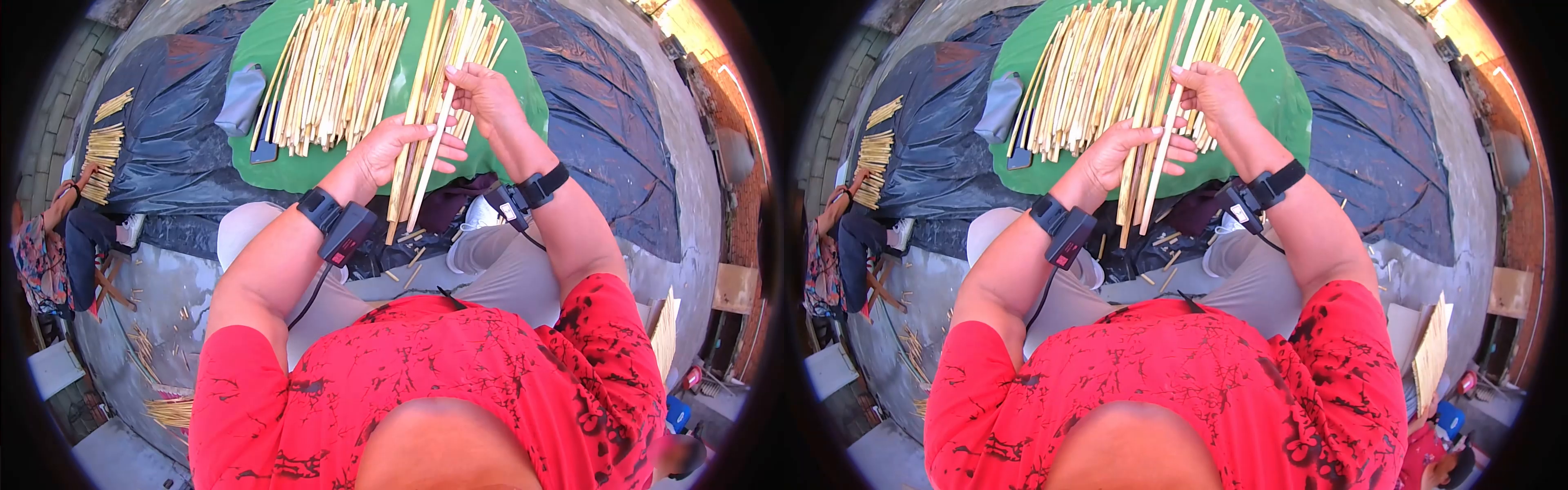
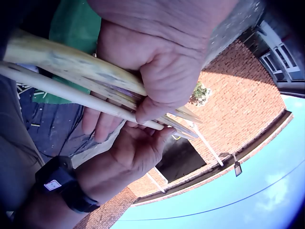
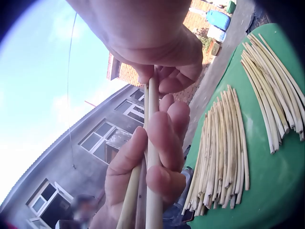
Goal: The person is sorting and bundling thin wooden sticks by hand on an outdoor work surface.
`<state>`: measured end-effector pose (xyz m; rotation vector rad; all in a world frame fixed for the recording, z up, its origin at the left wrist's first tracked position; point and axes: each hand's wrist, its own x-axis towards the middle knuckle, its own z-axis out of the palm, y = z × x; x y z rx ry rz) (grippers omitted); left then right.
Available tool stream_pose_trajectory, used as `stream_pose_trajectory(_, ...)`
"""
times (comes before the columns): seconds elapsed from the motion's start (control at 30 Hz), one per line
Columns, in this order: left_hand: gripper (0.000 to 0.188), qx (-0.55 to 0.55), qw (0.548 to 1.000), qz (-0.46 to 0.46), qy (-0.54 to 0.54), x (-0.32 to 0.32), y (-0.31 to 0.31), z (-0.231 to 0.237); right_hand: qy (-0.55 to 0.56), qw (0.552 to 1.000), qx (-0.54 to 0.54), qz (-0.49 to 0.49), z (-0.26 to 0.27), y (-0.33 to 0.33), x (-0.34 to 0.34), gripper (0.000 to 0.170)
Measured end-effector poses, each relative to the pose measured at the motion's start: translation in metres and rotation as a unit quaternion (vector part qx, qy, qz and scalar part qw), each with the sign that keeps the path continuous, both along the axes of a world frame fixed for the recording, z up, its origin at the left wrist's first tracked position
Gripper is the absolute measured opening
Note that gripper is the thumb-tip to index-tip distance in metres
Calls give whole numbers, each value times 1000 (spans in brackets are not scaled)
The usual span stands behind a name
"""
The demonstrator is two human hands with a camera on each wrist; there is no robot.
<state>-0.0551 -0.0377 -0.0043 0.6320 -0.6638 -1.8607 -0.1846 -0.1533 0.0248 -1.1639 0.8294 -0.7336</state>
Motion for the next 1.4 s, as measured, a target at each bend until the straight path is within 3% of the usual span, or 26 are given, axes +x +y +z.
stream_pose_trajectory(0.33,35,-8,995,55,-83,12,1,1,-50,997,11,58,7,7,12,15)
stream_pose_trajectory(0.53,33,12,984,54,-170,2,11,-1,-75,994,65,54,-5,11,13,24)
stream_pose_trajectory(0.67,36,1,986,28,-163,4,11,0,-127,986,85,70,0,10,11,27)
stream_pose_trajectory(0.73,41,12,994,3,-106,4,11,-1,-126,987,82,66,-1,10,10,28)
stream_pose_trajectory(0.8,56,3,998,-22,-65,5,11,-3,-101,987,81,92,-4,2,7,22)
stream_pose_trajectory(0.87,63,-14,995,-12,-99,5,9,-7,-109,989,70,67,-10,1,9,20)
stream_pose_trajectory(1.07,58,0,998,-13,-59,2,11,-9,-85,992,52,73,-16,-2,8,21)
stream_pose_trajectory(1.1,47,-3,999,-18,-43,3,9,-11,-86,992,52,74,-14,-2,9,21)
stream_pose_trajectory(1.13,47,-3,999,-18,-43,1,10,-11,-78,993,55,64,-9,2,9,20)
stream_pose_trajectory(1.2,36,31,991,31,-125,-1,9,-9,-73,994,48,60,-1,6,15,19)
stream_pose_trajectory(1.27,27,41,992,49,-105,-6,9,-7,-143,988,63,12,-6,20,19,27)
stream_pose_trajectory(1.33,23,37,936,97,-337,-14,8,-12,-116,984,132,-25,-12,22,21,37)
stream_pose_trajectory(1.4,21,13,887,101,-450,-26,14,-5,-144,978,147,-45,-37,16,20,35)
